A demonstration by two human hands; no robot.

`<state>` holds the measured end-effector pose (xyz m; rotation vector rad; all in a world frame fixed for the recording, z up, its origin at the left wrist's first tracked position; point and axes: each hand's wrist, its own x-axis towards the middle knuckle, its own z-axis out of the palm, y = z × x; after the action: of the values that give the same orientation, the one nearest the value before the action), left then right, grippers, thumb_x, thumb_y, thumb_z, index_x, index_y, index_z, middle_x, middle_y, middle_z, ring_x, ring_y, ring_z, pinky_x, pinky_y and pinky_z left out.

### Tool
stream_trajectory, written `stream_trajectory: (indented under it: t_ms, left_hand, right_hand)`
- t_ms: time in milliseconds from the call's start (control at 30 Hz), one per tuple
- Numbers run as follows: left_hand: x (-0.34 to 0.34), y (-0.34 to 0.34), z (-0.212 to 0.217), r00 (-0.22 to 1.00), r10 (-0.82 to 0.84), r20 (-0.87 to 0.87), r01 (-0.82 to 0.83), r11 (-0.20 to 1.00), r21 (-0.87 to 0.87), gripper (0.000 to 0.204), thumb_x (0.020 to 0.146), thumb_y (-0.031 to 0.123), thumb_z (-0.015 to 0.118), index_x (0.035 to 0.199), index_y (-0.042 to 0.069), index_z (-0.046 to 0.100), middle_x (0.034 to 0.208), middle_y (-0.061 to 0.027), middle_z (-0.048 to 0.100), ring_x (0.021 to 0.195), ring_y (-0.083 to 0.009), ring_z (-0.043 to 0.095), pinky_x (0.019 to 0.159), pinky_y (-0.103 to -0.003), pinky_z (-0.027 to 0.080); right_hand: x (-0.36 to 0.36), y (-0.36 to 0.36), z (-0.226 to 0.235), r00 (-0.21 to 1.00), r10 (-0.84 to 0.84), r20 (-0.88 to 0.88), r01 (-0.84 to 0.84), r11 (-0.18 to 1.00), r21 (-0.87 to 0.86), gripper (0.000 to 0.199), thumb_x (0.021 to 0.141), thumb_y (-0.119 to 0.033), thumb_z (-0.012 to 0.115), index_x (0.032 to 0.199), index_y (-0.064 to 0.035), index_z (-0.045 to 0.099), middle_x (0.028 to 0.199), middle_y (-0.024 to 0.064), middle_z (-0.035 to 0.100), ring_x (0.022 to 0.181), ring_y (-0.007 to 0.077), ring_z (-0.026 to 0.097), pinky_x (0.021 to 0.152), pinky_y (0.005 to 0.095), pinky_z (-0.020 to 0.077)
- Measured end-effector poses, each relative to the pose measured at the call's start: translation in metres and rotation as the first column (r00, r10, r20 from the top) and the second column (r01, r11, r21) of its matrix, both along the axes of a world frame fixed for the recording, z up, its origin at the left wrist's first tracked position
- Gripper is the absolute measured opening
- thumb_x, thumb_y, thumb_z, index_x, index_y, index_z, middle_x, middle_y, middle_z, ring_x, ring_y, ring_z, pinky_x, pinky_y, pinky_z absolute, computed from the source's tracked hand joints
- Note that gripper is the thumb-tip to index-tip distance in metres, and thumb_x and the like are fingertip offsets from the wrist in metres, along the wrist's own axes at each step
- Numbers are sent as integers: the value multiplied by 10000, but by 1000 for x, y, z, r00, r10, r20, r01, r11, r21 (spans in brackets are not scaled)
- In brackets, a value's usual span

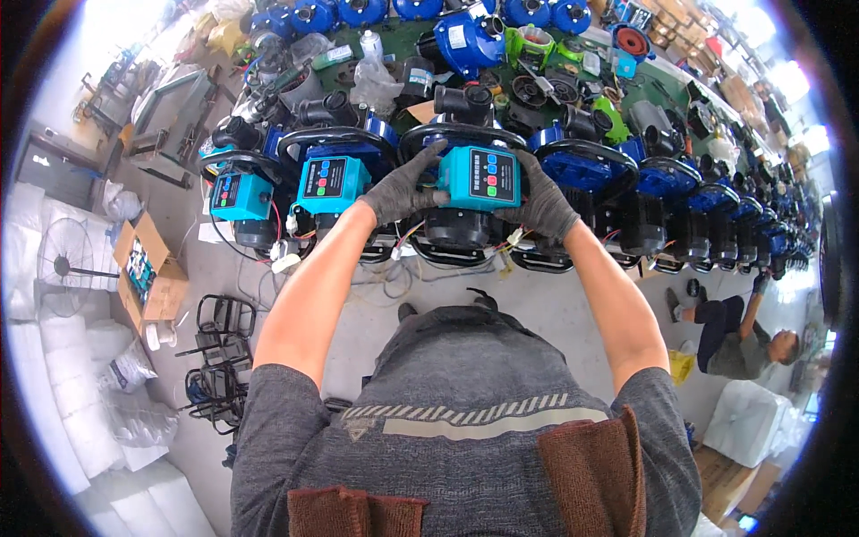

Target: Assemble electronic control modules onto industrial water pump motors and connect the wiring harnesses.

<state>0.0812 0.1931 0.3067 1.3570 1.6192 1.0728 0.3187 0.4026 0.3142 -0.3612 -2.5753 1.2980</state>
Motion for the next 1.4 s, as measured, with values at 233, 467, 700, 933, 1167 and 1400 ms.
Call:
stream_trajectory:
  t_ms: [233,467,700,933,1167,1400]
  left_hand:
    - [-2,7,-5,994,8,-105,-8,1000,-4,1028,880,397,814,1662,183,182,1589,-242,416,1485,-329,393,1221,-423,328]
    - [-9,10,-14,988,-46,-144,31,994,-104,970,923,472,739,1663,203,173,1642,-208,353,1525,-346,333,1248,-446,282]
    - [-15,4,-30,994,-31,-106,24,998,-64,907,957,482,698,1661,209,196,1656,-187,337,1535,-341,314,1254,-448,269]
    - [-11,-6,-55,997,72,1,-72,997,10,781,1028,459,613,1647,162,241,1641,-177,370,1529,-316,323,1253,-427,260]
    - [19,-21,-115,963,260,70,-267,957,113,654,1078,378,554,1610,78,319,1595,-178,431,1501,-265,361,1230,-394,287]
    - [65,-34,-150,839,545,-6,-543,837,62,821,976,430,693,1582,14,327,1577,-247,414,1465,-371,400,1203,-432,344]
  right_hand:
    - [-1,0,-29,996,-33,-79,28,998,-62,1163,704,-184,951,1605,-117,220,1436,153,566,1317,276,559,1144,398,443]
    - [-5,2,-44,998,-37,40,42,993,-113,1199,733,-114,925,1645,-138,147,1496,147,509,1358,269,510,1177,388,406]
    - [-15,1,-39,996,-10,83,7,999,31,1184,734,-78,903,1646,-143,151,1575,174,370,1427,296,415,1220,399,342]
    - [-33,6,-33,975,76,209,-206,665,718,1149,737,-303,903,1621,-105,197,1587,217,318,1455,382,354,1231,426,318]
    - [-51,-5,5,893,-27,449,-242,813,530,1222,745,-598,841,1569,59,221,1532,322,417,1383,432,493,1176,445,408]
    - [-82,-27,48,836,-35,548,-383,679,626,1183,753,-721,743,1544,58,333,1502,288,488,1359,418,523,1151,445,421]
